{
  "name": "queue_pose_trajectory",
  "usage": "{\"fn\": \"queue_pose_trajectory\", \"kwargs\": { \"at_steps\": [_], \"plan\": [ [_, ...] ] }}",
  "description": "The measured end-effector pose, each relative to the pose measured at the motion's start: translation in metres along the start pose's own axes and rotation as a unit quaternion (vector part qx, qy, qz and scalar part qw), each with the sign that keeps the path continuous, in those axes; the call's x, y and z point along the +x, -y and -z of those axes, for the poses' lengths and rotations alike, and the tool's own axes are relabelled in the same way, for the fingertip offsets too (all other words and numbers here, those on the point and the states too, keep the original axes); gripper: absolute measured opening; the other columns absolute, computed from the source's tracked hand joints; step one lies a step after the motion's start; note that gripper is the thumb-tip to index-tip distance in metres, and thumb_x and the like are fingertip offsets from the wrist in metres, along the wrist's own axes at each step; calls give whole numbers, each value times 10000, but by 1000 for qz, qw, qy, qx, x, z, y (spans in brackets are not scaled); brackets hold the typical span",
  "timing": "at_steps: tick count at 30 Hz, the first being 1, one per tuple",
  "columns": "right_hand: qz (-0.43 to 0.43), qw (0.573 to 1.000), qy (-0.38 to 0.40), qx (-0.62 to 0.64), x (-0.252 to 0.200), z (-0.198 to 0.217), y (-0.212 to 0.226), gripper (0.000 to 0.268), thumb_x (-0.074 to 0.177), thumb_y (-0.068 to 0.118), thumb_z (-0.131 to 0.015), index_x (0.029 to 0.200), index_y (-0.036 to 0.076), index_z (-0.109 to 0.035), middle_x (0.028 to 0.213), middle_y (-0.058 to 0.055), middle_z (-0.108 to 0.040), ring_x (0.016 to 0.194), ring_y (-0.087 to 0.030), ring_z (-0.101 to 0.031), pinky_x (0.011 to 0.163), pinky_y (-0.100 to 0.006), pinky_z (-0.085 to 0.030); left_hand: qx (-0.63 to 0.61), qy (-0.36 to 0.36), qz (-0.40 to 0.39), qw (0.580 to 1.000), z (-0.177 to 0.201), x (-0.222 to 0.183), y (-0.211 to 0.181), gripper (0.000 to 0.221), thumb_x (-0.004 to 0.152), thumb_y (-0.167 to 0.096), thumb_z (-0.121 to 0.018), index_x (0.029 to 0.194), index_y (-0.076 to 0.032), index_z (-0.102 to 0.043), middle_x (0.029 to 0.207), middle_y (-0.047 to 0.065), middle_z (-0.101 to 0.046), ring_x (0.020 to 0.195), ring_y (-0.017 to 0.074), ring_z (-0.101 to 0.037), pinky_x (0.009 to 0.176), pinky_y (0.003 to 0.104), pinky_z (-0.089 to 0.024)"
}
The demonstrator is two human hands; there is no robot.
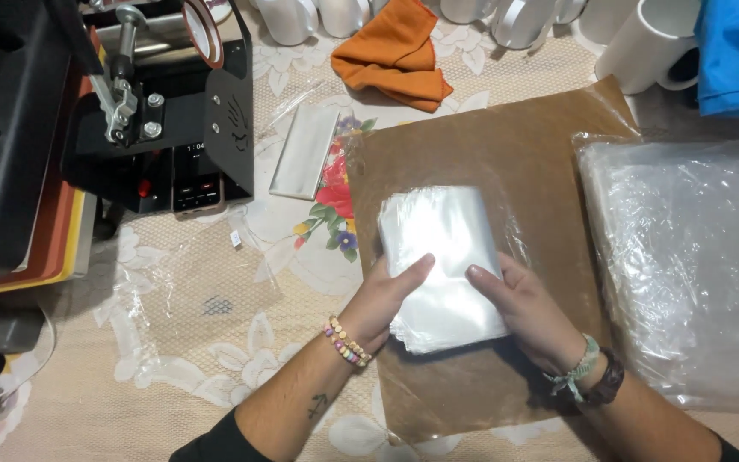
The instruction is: Separating and arranging thin plastic bags on a work surface for packaging or processing.
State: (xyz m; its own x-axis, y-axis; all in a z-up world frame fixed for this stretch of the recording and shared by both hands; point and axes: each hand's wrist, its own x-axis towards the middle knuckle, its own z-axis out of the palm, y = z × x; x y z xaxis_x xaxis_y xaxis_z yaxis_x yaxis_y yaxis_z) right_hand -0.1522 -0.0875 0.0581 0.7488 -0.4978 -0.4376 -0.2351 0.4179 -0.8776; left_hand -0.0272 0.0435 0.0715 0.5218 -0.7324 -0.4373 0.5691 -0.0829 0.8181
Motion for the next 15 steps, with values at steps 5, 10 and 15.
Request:
{"fn": "queue_pose_trajectory", "kwargs": {
  "at_steps": [5,10,15],
  "plan": [
    [21,995,22,-92,-3,-9,10,572,823,238,-772,1294,-31,-591,930,-234,-712,827,-324,-706,727,-465,-577,16,-7,-23,1000,3,12,25,633,794,-196,-856,1315,51,-594,1125,190,-716,1018,254,-685,855,414,-594],
    [25,999,0,-28,-5,-13,0,416,846,208,-773,1195,4,-677,775,-128,-709,630,-202,-682,548,-327,-559,-25,-57,-39,997,-3,14,24,562,760,-112,-876,1236,65,-637,1038,187,-738,925,261,-713,806,416,-604],
    [61,952,-85,287,-13,-50,-6,453,900,128,-567,1345,38,-563,1283,-110,-656,1131,-198,-619,1033,-337,-487,-138,-184,-96,968,-23,8,12,474,703,-114,-808,1135,38,-685,1084,173,-757,959,253,-720,842,363,-604]
  ]
}}
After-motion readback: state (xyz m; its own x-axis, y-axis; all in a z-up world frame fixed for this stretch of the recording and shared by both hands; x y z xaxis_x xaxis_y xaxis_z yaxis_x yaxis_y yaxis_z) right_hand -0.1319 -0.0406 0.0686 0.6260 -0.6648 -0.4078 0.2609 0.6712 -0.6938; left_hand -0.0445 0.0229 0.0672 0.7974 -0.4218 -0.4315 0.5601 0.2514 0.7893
